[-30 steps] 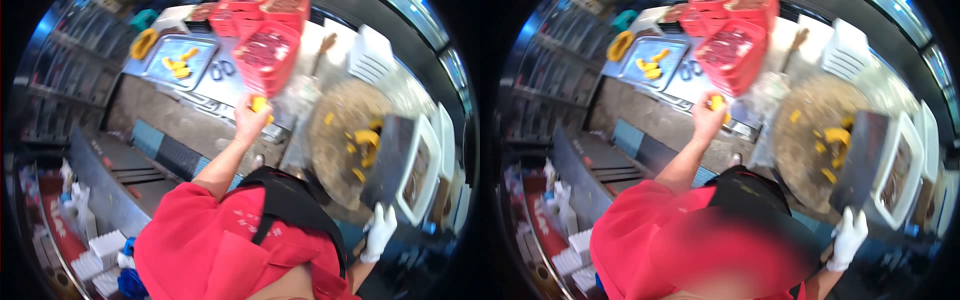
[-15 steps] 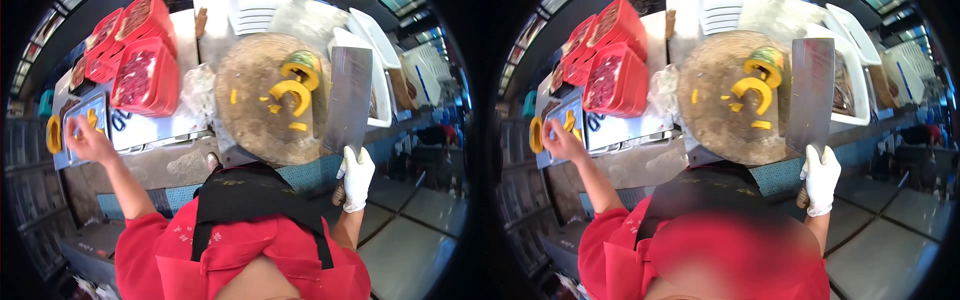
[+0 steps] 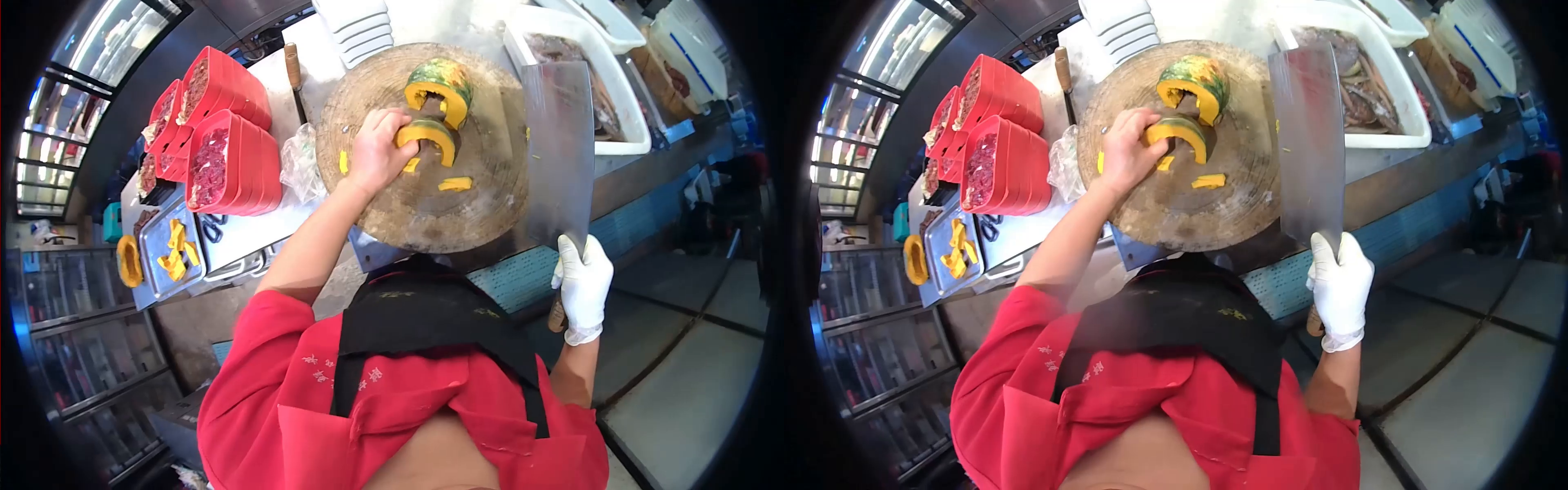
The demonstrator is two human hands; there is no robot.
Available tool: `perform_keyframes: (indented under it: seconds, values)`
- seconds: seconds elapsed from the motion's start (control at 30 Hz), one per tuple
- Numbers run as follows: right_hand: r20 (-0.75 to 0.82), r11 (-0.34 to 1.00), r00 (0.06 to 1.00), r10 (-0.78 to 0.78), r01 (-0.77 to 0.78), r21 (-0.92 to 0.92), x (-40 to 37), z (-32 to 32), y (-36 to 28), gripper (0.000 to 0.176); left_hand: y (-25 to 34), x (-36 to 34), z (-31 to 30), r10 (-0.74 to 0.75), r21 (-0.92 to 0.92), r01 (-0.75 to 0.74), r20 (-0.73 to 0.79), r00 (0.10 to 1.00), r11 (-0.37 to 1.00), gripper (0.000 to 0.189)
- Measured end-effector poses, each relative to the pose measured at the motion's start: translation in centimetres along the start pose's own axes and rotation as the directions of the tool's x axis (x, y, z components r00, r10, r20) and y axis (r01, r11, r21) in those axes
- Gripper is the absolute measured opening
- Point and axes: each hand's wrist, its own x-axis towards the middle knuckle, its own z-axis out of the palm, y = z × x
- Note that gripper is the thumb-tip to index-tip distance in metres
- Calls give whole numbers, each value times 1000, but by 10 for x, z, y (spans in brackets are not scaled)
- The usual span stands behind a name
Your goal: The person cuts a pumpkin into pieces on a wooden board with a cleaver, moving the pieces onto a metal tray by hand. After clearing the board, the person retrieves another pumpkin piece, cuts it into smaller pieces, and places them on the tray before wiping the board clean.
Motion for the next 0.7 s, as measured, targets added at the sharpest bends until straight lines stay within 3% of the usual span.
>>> perform_keyframes:
  seconds: [0.03,0.2,0.23,0.27,0.3,0.4,0.43,0.6,0.67,0.7]
  values:
    - [24,1000,999,-21,21,-13,2,0,3,18,4,-10,-9,67,41,-64,-75,995,997,35]
    - [201,997,977,-74,72,17,8,12,3,10,34,-62,-54,105,167,-73,-191,976,983,33]
    - [215,977,957,-193,208,-53,13,19,10,7,43,-72,-56,-104,139,136,-212,972,981,30]
    - [233,975,953,-195,214,-57,17,26,8,7,50,-80,-58,-310,100,339,-230,923,936,27]
    - [279,945,917,-286,317,-75,20,36,3,7,57,-80,-62,-451,170,485,-201,869,858,25]
    - [388,768,754,-530,621,-156,26,67,-21,9,59,-78,-64,-614,130,638,-183,768,759,29]
    - [425,747,728,-538,646,-160,28,75,-25,10,63,-74,-69,-698,88,709,-126,705,700,34]
    - [501,609,607,-617,771,-186,40,101,-59,12,65,-87,-59,-699,-59,697,-108,707,714,36]
    - [416,472,501,-759,863,-180,38,102,-89,12,69,-90,-54,-558,-22,559,-96,824,829,36]
    - [370,518,543,-754,838,-174,34,103,-100,12,73,-89,-54,-494,-7,496,-109,863,868,36]
